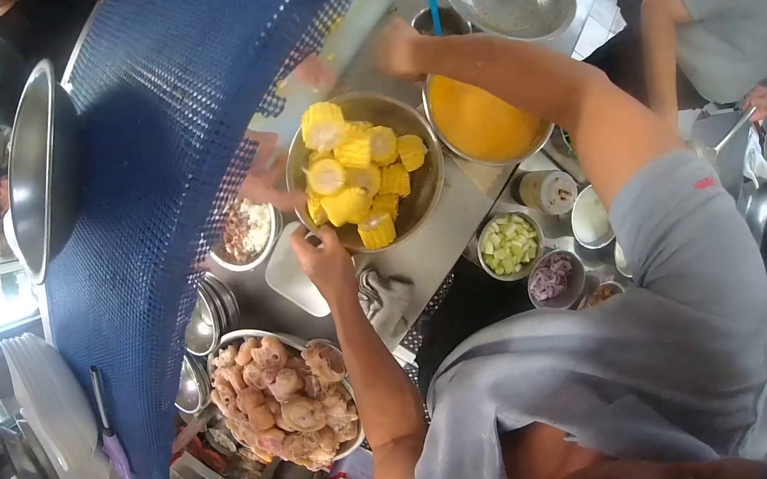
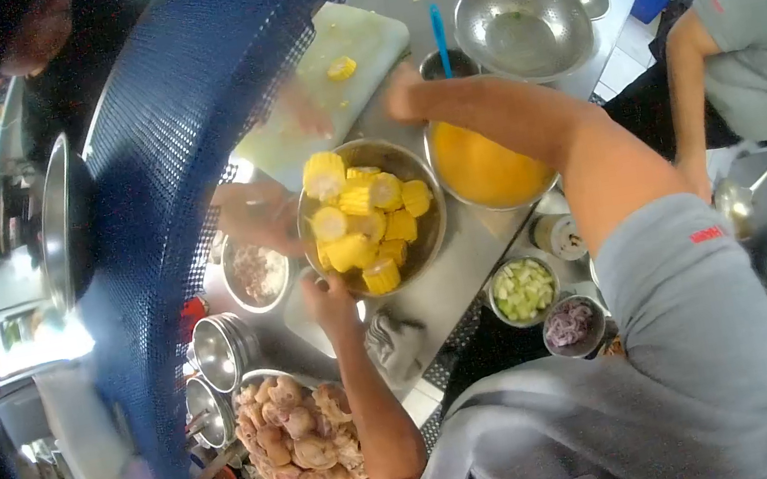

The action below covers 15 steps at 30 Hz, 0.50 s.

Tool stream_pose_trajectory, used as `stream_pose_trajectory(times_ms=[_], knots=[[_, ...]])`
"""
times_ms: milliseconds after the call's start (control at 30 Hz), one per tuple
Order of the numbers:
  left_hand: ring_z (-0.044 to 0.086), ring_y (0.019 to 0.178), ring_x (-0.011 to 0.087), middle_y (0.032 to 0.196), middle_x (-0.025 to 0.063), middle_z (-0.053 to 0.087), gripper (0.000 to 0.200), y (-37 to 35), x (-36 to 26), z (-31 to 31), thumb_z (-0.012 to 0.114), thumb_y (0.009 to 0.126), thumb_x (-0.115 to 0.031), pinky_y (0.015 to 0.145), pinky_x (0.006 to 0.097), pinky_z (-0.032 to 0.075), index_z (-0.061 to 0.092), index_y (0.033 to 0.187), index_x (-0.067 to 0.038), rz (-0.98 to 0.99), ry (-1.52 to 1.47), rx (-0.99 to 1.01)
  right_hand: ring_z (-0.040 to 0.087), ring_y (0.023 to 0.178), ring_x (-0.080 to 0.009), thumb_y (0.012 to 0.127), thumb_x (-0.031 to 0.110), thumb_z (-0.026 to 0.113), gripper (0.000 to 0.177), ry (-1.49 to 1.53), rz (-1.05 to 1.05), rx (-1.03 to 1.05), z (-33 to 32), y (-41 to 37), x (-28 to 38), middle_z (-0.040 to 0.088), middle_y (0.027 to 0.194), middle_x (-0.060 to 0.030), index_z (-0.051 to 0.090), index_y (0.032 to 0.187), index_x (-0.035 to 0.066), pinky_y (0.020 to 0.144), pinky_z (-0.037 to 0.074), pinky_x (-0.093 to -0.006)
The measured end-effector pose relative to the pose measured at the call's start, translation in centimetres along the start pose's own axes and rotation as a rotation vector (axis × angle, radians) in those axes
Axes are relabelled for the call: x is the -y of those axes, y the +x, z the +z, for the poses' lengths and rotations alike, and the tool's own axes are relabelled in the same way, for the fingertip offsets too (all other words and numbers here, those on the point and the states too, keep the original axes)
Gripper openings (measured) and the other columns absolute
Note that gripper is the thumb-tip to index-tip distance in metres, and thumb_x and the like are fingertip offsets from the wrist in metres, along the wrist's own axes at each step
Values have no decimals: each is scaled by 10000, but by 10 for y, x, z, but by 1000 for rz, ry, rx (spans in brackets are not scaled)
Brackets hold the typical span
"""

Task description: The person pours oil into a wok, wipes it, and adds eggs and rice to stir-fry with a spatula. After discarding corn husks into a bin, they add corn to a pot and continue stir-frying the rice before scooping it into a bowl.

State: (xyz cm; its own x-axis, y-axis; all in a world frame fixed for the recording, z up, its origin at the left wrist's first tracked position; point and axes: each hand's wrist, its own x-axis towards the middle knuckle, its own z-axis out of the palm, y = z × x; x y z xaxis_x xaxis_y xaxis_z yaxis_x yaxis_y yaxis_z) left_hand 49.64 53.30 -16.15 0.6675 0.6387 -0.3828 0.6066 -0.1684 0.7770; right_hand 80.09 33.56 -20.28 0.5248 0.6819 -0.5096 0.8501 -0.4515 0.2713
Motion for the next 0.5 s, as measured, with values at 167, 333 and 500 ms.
stream_pose_trajectory(times_ms=[167, 333, 500], knots=[[560, 798, 259, 871, 157, 568, 249, -1, -2, 2, 566, 853, -130, 737, 387, 446, 498, 1035, 26, 42, 47, -27, 652, 776, -238, 651, 362, 736, 323, 85, -88, 5, -18, -3, -12, 701, 861, -72, 724, 825, 90, 619, 484, -388], [593, 662, 189, 865, 141, 574, 300, -5, -25, -12, 551, 859, -92, 506, 322, 510, 462, 1123, 19, -121, -94, 126, 643, 802, -324, 622, 420, 727, 431, 772, -126, 75, -130, -86, -21, 681, 851, -100, 689, 832, 46, 683, 485, -431], [645, 713, 201, 980, 175, 596, 423, -8, -45, -15, 512, 877, -61, 490, 303, 557, 364, 1270, -10, -193, -193, 273, 628, 675, -286, 759, 305, 722, 639, 786, -247, -745, -67, -147, 74, 649, 808, -114, 485, 1292, 45, 599, 489, -383]])
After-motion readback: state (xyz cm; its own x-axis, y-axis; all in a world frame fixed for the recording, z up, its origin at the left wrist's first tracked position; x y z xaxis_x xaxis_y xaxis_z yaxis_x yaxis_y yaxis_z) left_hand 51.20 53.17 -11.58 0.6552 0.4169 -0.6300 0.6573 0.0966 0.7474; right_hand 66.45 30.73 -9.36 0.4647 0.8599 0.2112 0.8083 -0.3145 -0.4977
